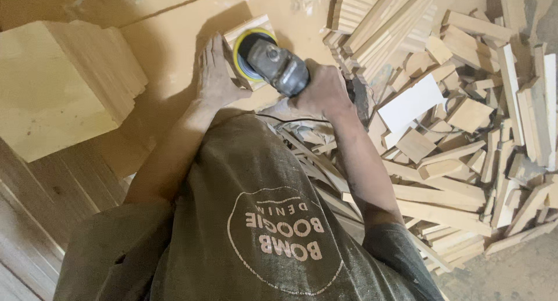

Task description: The person uses a handheld power sander to smooth the surface of a small wooden block. They hold the block with one hand and move the sander across it, then place the block down and pick up another one to repeat the process.

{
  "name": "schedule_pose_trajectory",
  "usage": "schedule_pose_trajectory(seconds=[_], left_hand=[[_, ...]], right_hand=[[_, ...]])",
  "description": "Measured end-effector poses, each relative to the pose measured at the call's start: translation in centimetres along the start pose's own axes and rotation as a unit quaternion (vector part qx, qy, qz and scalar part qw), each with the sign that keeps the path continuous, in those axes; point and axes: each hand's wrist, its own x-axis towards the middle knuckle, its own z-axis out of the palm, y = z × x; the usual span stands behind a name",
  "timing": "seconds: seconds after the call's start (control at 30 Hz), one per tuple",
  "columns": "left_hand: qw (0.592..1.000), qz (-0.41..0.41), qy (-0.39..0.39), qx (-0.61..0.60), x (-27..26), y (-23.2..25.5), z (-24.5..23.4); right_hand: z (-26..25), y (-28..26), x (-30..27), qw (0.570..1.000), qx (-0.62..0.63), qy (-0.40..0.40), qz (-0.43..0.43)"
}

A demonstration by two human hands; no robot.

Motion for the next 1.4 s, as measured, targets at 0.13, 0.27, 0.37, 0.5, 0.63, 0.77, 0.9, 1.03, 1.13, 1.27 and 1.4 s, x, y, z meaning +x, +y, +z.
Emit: schedule_pose_trajectory(seconds=[0.13, 0.27, 0.37, 0.5, 0.63, 0.77, 0.9, 1.03, 1.13, 1.27, 1.4], left_hand=[[0.999, 0.028, 0.024, 0.014, -0.3, -0.5, 0.5], [1.0, 0.008, -0.002, 0.0, -0.3, 0.0, -0.1], [1.0, 0.008, -0.01, -0.003, -0.4, 1.1, -1.6], [1.0, -0.016, -0.022, 0.004, -1.2, 2.3, -2.1], [0.996, -0.014, -0.03, 0.085, -1.3, 8.0, -4.4], [0.953, 0.024, -0.08, 0.29, 0.9, 14.4, -4.6], [0.925, 0.039, -0.069, 0.371, 3.1, 16.5, -2.9], [0.917, 0.024, -0.105, 0.385, 3.2, 15.5, -3.5], [0.972, 0.109, 0.001, 0.207, 1.4, 11.6, -3.5], [0.979, 0.167, 0.113, 0.028, -1.5, 6.7, -2.0], [0.986, 0.103, 0.088, 0.1, -2.1, 3.6, -1.3]], right_hand=[[-1.9, -0.6, 2.0, 0.996, 0.071, 0.003, -0.049], [-3.7, 2.6, 2.5, 0.994, 0.073, 0.068, 0.043], [-1.2, 8.4, 2.7, 0.987, 0.13, 0.087, 0.027], [3.9, 11.9, -0.4, 0.93, 0.341, 0.123, 0.061], [12.1, 14.2, -3.6, 0.729, 0.671, 0.121, 0.055], [17.3, 18.5, -4.3, 0.557, 0.802, 0.195, 0.098], [18.6, 20.9, -6.2, 0.495, 0.827, 0.255, 0.077], [19.3, 21.2, -8.4, 0.475, 0.85, 0.224, 0.027], [19.5, 21.2, -8.7, 0.46, 0.852, 0.247, 0.032], [19.9, 21.3, -8.8, 0.468, 0.851, 0.237, 0.006], [19.0, 19.7, -8.7, 0.497, 0.836, 0.232, -0.009]])
